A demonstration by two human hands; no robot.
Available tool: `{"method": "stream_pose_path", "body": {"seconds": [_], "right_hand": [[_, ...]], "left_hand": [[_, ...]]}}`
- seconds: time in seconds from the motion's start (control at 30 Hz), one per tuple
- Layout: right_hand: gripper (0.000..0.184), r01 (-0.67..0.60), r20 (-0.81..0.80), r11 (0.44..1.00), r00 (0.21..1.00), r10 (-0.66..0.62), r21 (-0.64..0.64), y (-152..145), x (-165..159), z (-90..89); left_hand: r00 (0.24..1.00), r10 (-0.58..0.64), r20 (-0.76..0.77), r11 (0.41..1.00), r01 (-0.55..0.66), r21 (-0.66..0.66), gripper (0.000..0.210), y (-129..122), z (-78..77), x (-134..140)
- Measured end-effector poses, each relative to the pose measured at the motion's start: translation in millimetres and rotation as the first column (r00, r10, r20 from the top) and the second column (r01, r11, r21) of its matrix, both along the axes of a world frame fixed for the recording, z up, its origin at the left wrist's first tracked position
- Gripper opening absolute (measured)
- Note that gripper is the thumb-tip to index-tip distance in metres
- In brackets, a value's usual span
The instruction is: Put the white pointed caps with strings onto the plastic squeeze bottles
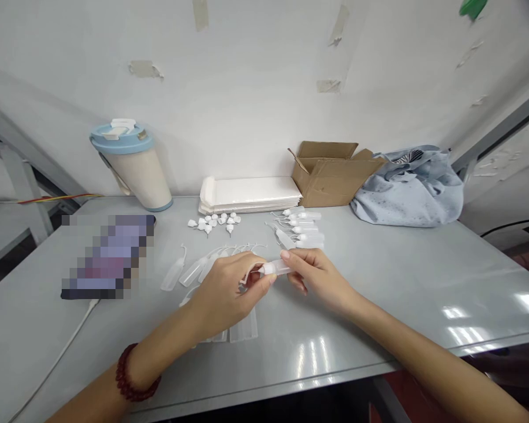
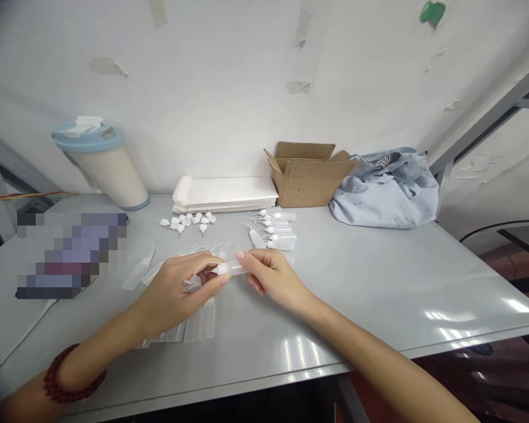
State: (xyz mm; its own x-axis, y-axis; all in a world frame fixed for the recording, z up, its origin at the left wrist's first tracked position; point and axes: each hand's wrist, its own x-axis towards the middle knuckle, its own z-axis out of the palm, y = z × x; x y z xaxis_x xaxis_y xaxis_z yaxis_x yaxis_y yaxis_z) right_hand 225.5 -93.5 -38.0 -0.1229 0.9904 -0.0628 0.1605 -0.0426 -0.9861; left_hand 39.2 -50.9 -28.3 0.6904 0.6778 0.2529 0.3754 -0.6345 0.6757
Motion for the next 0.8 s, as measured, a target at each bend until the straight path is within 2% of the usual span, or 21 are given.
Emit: {"method": "stream_pose_path", "body": {"seconds": [0.1, 0.17, 0.23, 0.33, 0.4, 0.5, 0.6, 0.7, 0.8], "right_hand": [[0.033, 0.01, 0.204, 0.969, 0.977, -0.063, 0.248, -4.1, -1.3, 3.1], [0.023, -0.04, 0.306, 0.915, 0.947, -0.093, 0.401, -6.4, -1.3, 2.6], [0.022, -0.108, 0.389, 0.841, 0.912, -0.129, 0.531, -7.7, -0.7, -0.1], [0.024, -0.206, 0.483, 0.736, 0.856, -0.185, 0.645, -8.5, 0.4, -5.2], [0.026, -0.253, 0.534, 0.709, 0.821, -0.204, 0.658, -8.7, 0.7, -7.2], [0.028, -0.27, 0.559, 0.719, 0.806, -0.194, 0.64, -9.4, 0.8, -7.0], [0.026, -0.236, 0.504, 0.754, 0.851, -0.144, 0.613, -10.6, 0.2, -4.4], [0.025, -0.166, 0.414, 0.83, 0.906, -0.084, 0.532, -11.5, -1.0, -1.3], [0.028, -0.107, 0.305, 0.913, 0.952, -0.02, 0.394, -10.6, -2.3, 1.7]], "left_hand": [[0.999, 0.03, 0.026, 0.978, -0.024, -0.208, 0.027, -1.4, 5.7, -0.1], [0.998, 0.031, 0.054, 0.93, -0.009, -0.369, 0.032, -1.0, 8.7, -0.4], [0.997, 0.016, 0.075, 0.864, 0.024, -0.502, 0.036, 0.5, 10.7, -0.9], [0.995, -0.012, 0.099, 0.801, 0.068, -0.594, 0.042, 3.5, 11.7, -1.8], [0.992, -0.034, 0.118, 0.789, 0.099, -0.607, 0.045, 4.4, 11.7, -2.4], [0.995, -0.05, 0.085, 0.817, 0.089, -0.569, 0.046, 2.6, 12.4, -2.6], [0.999, -0.025, 0.023, 0.884, 0.033, -0.467, 0.045, -1.8, 13.0, -1.7], [1.0, -0.018, 0.017, 0.962, 0.022, -0.273, 0.042, -4.8, 10.3, -0.5], [0.998, -0.037, 0.046, 0.998, 0.04, -0.048, 0.036, -4.4, 4.0, 0.1]]}}
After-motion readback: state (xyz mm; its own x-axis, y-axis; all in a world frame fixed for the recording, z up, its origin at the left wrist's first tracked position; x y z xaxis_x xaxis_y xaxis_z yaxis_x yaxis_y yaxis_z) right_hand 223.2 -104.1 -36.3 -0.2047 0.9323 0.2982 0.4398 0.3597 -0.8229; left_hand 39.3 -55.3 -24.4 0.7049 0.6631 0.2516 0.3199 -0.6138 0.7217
